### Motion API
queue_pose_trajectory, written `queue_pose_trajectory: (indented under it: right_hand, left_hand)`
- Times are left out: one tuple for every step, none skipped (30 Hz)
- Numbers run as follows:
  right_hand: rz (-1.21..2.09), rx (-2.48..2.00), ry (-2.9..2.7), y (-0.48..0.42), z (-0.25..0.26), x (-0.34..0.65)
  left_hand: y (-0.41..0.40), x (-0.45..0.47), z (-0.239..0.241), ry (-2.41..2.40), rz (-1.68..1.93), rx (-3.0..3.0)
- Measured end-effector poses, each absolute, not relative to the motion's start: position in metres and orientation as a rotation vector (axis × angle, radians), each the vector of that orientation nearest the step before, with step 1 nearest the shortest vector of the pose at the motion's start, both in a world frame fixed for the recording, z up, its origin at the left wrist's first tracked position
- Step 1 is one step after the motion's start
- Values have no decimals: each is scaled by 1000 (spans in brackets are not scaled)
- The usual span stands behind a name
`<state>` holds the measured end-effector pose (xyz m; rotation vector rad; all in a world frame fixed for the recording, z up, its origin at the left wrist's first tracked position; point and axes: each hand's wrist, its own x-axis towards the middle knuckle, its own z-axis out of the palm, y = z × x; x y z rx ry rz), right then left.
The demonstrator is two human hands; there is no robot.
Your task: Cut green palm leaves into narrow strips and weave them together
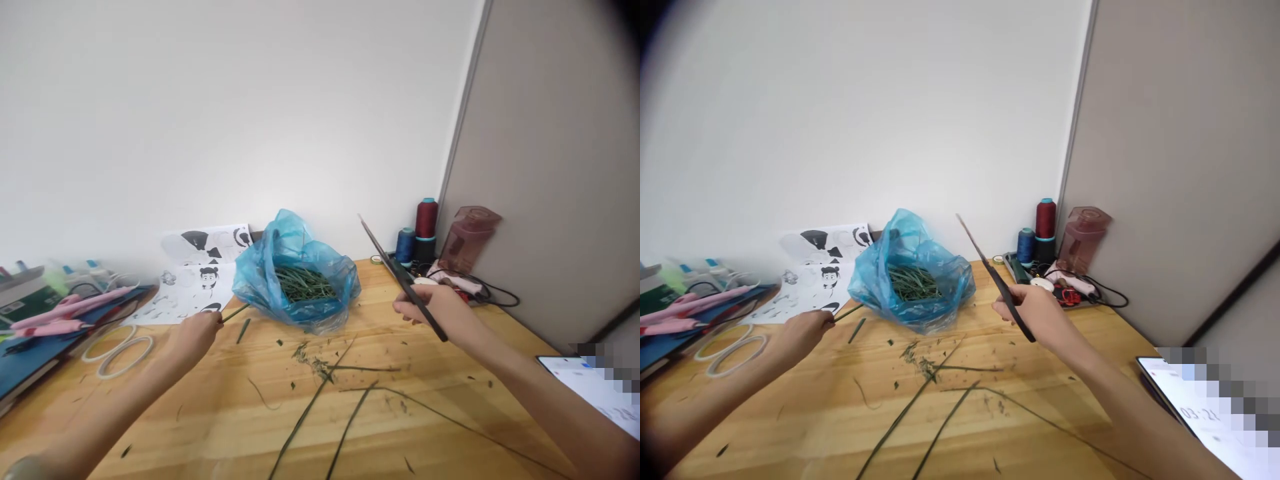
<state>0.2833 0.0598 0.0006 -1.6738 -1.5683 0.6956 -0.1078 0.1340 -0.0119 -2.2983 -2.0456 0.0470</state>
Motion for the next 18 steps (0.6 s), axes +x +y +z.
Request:
queue_pose_trajectory:
  right_hand:
    - [664, -1710, -1588, 56, -3, 289]
    - [643, -1739, -1602, 51, -6, 295]
    - [633, -1761, -1608, 46, -9, 300]
    - [644, -1771, -1603, 40, -12, 304]
    - [674, -1775, -1587, 35, -15, 307]
    - [715, -1771, -1562, 29, -18, 310]
    - [755, -1767, -1531, 24, -20, 312]
    - [787, -1763, -1503, 20, -22, 314]
    - [806, -1762, -1484, 17, -23, 315]
    - [815, -1768, -1473, 14, -25, 315]
    - [817, -1772, -1468, 12, -25, 315]
    - [820, -1770, -1466, 11, -26, 315]
    - [826, -1767, -1460, 10, -26, 313]
    - [834, -1761, -1448, 10, -26, 311]
    - [842, -1754, -1433, 9, -25, 307]
    - [854, -1741, -1424, 9, -24, 303]
    - [866, -1717, -1425, 8, -22, 297]
    - [882, -1683, -1434, 8, -21, 290]
  left_hand:
    - [128, -95, -13, -1994, 33, -2282]
    - [120, -80, -13, -1943, 15, -2280]
    - [110, -64, -14, -1858, -3, -2299]
    - [99, -48, -16, -1810, -3, -2378]
    - [87, -34, -19, -1825, 9, -2485]
    - [76, -21, -23, -1838, 59, -2636]
    - [66, -11, -29, -1868, 119, -2753]
    - [58, -4, -35, -1906, 177, -2801]
    - [52, 0, -41, -1922, 200, -2833]
    - [48, 2, -46, -1933, 194, -2861]
    - [47, 1, -49, -1937, 171, -2889]
    - [47, -1, -52, -1942, 137, -2926]
    - [48, -4, -52, -1962, 101, -2974]
    - [49, -6, -50, -2013, 77, -3037]
    - [50, -7, -47, -2109, 55, -3108]
    - [51, -8, -43, -2250, 17, -3184]
    - [52, -7, -37, -2414, -62, -3263]
    - [53, -4, -31, -2573, -205, -3340]
